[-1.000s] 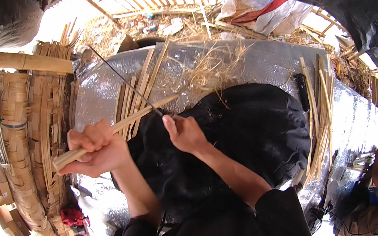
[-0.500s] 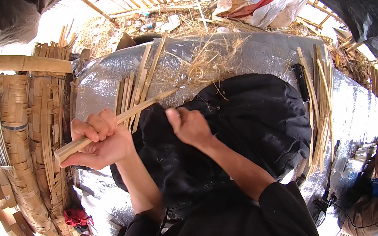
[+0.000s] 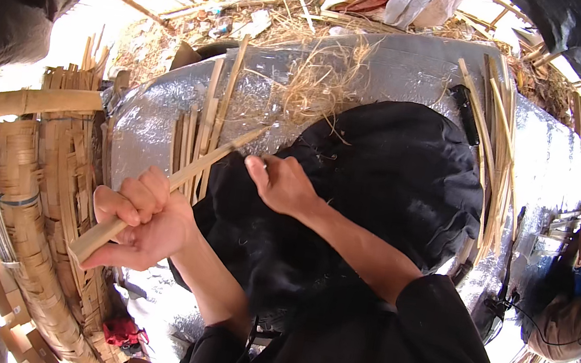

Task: The person assembles bamboo furniture components by hand, using a knife to trim bamboo strips and fitting them into a wooden lattice frame.

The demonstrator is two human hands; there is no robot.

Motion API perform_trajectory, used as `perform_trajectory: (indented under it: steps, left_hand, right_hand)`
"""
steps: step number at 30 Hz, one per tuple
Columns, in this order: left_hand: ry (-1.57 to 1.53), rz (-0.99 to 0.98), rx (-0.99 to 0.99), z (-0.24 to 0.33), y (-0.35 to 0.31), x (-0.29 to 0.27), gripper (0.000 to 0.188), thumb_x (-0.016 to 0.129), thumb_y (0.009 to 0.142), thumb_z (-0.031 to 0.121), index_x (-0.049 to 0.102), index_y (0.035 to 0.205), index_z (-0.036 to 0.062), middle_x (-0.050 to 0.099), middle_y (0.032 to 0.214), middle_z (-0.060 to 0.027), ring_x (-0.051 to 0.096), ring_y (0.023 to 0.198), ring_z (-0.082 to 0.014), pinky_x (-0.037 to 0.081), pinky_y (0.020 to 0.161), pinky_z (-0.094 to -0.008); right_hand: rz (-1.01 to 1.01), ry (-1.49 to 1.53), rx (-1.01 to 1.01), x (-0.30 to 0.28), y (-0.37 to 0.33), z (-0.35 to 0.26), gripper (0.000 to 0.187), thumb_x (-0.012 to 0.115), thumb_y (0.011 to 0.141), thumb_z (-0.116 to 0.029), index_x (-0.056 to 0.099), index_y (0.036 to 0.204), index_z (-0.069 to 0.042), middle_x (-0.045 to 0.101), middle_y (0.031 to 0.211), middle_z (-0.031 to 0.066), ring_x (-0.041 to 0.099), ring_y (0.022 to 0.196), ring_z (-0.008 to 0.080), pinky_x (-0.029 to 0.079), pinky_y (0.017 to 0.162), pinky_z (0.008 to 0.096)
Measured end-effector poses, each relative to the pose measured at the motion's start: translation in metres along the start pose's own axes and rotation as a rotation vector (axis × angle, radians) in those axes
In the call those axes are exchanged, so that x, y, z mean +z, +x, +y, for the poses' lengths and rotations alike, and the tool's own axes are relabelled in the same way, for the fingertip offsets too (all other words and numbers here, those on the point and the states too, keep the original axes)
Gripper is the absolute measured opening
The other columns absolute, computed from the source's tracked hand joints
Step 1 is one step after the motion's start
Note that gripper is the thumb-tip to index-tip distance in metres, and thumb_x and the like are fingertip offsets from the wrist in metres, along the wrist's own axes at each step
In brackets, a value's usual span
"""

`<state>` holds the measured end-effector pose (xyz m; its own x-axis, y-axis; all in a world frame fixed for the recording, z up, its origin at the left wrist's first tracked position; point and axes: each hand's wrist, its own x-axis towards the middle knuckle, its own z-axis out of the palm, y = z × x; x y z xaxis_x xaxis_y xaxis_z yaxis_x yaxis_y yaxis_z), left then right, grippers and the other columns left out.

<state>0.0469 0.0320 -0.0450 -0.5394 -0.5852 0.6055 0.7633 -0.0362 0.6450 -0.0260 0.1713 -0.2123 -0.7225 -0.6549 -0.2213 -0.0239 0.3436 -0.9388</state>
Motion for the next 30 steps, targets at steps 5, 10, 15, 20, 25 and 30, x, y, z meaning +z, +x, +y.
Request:
perform_trajectory:
  steps: [5,10,15,20,25,30]
  left_hand:
    - [0.039,-0.007,0.025,0.003,0.0,-0.003,0.076,0.028,0.092,0.083,0.041,0.077,0.0101,0.026,0.054,0.0039,0.017,0.048,-0.0074,0.018,0.05,-0.0266]
    - [0.011,0.075,0.035,0.011,0.001,-0.015,0.076,0.028,0.091,0.083,0.041,0.074,0.0101,0.023,0.054,0.0043,0.014,0.048,-0.007,0.016,0.048,-0.0274]
    - [0.036,0.074,0.046,0.001,0.003,-0.002,0.077,0.03,0.09,0.084,0.041,0.073,0.0101,0.023,0.054,0.0041,0.015,0.048,-0.0075,0.016,0.048,-0.0271]
    - [0.033,0.105,0.037,0.004,-0.001,-0.008,0.076,0.03,0.089,0.085,0.04,0.073,0.0112,0.026,0.054,0.0037,0.017,0.048,-0.0079,0.018,0.048,-0.0267]
    - [-0.029,0.048,0.007,0.009,0.005,-0.02,0.076,0.03,0.09,0.085,0.038,0.074,0.0114,0.026,0.055,0.0038,0.016,0.049,-0.0076,0.017,0.05,-0.027]
    - [0.007,0.007,-0.011,0.009,0.003,-0.016,0.075,0.027,0.091,0.084,0.038,0.074,0.0115,0.025,0.054,0.0036,0.015,0.049,-0.0076,0.017,0.05,-0.0274]
  right_hand:
    - [-0.004,-0.05,-0.09,0.004,-0.001,-0.03,0.067,0.041,0.102,-0.055,0.07,0.081,0.002,0.065,0.075,0.0305,0.066,0.08,0.0503,0.054,0.077,0.0561]
    - [-0.003,-0.155,-0.067,0.008,0.003,-0.012,0.061,0.043,0.103,-0.051,0.069,0.083,0.001,0.065,0.072,0.0292,0.066,0.075,0.048,0.053,0.072,0.0548]
    - [-0.079,-0.257,0.093,0.001,0.013,0.032,0.073,0.037,0.102,-0.059,0.072,0.086,0.004,0.069,0.084,0.0308,0.068,0.088,0.0486,0.054,0.083,0.0543]
    - [-0.094,-0.09,-0.064,0.002,-0.016,-0.024,0.071,0.034,0.103,-0.056,0.072,0.089,0.002,0.068,0.085,0.0305,0.066,0.089,0.0489,0.054,0.085,0.053]
    - [-0.113,-0.225,0.158,-0.009,0.008,0.03,0.071,0.034,0.103,-0.058,0.072,0.088,0.001,0.067,0.087,0.0336,0.066,0.09,0.0498,0.052,0.084,0.0569]
    - [-0.018,-0.16,0.054,0.011,-0.012,0.027,0.072,0.036,0.104,-0.056,0.069,0.079,0.003,0.066,0.08,0.0306,0.064,0.083,0.0509,0.052,0.079,0.056]
